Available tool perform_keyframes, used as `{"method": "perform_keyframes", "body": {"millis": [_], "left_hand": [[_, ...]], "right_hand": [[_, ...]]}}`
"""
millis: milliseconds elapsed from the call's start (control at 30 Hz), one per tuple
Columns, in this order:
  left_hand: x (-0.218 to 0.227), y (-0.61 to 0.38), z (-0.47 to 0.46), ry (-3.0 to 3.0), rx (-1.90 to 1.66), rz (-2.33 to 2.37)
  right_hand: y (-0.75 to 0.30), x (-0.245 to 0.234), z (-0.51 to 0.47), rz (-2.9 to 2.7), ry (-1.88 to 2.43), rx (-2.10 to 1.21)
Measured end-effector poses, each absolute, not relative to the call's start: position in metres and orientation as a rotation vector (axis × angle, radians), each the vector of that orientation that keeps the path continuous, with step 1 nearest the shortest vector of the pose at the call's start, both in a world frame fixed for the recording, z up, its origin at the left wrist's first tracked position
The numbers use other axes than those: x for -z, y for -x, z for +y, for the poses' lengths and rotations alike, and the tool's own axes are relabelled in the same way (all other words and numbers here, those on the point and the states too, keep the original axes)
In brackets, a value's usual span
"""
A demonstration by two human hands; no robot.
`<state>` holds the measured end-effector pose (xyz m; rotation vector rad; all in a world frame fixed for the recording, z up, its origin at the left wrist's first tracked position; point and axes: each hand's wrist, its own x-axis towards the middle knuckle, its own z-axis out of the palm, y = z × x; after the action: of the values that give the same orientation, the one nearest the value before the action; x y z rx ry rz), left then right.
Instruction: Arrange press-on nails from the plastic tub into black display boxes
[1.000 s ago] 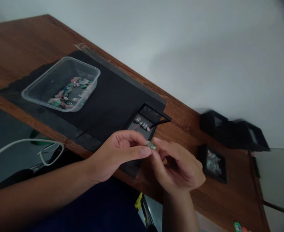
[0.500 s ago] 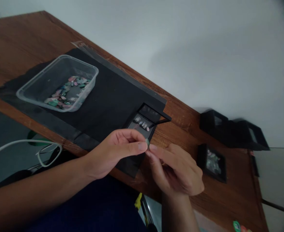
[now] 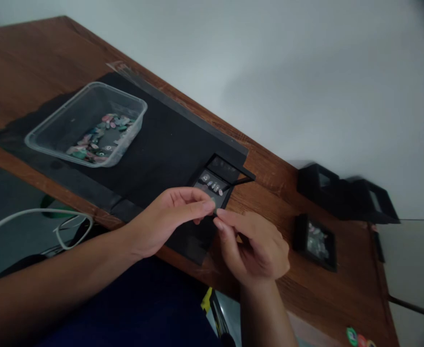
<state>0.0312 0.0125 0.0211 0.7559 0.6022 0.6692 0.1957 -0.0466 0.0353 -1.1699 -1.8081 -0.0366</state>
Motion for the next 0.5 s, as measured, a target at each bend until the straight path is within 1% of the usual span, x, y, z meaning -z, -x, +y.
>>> {"method": "perform_keyframes", "body": {"millis": [100,267,500], "left_hand": [[-0.017,-0.030,0.024,-0.903,-0.729,0.694],[-0.009,-0.024,0.043,-1.117,-0.996,0.909],[-0.010,-0.019,0.050,-1.038,-0.984,0.838]], "right_hand": [[-0.195,-0.035,-0.046,-1.780,1.230,0.042],[-0.196,-0.036,-0.046,-1.740,1.302,0.002],[-0.196,-0.036,-0.046,-1.753,1.336,-0.017]]}}
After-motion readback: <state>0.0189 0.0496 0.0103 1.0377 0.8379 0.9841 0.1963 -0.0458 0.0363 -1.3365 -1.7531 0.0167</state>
